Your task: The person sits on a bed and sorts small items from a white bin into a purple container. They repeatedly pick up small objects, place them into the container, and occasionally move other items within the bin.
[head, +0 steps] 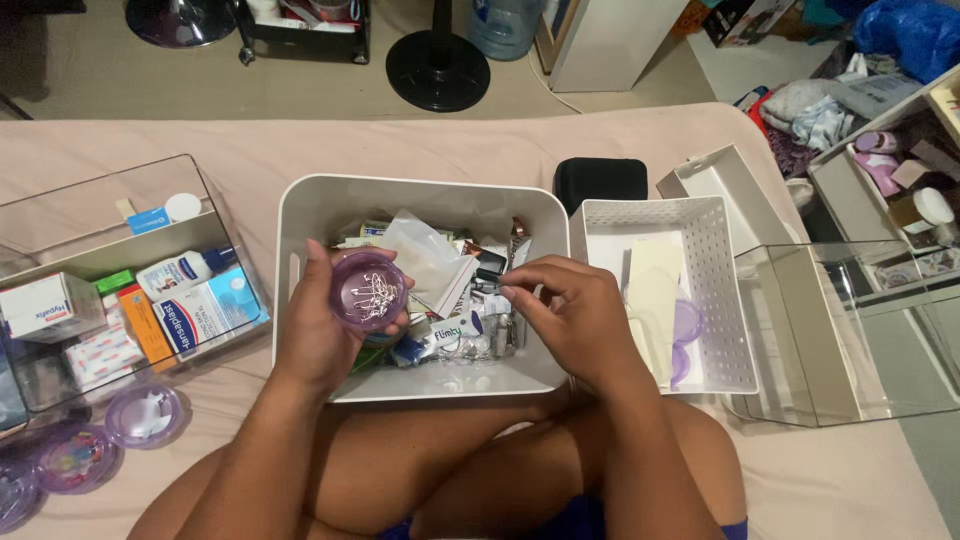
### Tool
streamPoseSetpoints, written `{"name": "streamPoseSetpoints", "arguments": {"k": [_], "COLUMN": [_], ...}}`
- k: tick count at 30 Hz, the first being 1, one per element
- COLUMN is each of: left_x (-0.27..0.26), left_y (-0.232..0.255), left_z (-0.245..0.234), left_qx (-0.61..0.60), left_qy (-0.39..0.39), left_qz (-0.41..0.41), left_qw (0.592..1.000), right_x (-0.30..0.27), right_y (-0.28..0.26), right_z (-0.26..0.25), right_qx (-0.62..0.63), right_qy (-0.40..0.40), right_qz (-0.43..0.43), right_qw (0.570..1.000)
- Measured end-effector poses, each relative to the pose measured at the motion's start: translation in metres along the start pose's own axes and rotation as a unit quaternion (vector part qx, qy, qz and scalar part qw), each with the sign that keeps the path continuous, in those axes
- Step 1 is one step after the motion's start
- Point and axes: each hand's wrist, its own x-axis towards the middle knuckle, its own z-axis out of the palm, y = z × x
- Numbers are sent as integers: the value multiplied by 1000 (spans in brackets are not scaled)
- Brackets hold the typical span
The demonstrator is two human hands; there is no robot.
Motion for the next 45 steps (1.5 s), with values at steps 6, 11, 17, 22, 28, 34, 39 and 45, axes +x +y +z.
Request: {"name": "streamPoseSetpoints", "arguments": {"k": [6, 11, 17, 22, 28, 34, 39, 45], "left_x": [0, -2, 2, 7, 12, 16, 14, 14], "left_y": [0, 0, -1, -2, -11, -20, -31, -39], "left_z": [2, 3, 2, 1, -1, -9, -9, -12], "left_qx": [-9, -2, -13, -17, -17, -24, 25, 48], "left_qy": [-15, -4, -12, -12, -17, -18, 8, 29], "left_qz": [-1, -6, 3, -2, -23, -14, -25, -31], "left_qw": [1000, 1000, 1000, 1000, 999, 999, 999, 998], "right_x": [-2, 0, 14, 31, 32, 29, 24, 25], "right_y": [10, 18, 41, 72, 100, 116, 125, 128], "right_z": [5, 11, 46, 88, 103, 110, 111, 114], "right_qx": [-1, 43, -223, -409, -407, -387, -393, -384], "right_qy": [-98, -61, -217, -311, -301, -275, -265, -263], "right_qz": [-15, 48, 96, 127, 132, 106, 71, 90], "right_qw": [995, 996, 945, 849, 852, 874, 878, 880]}}
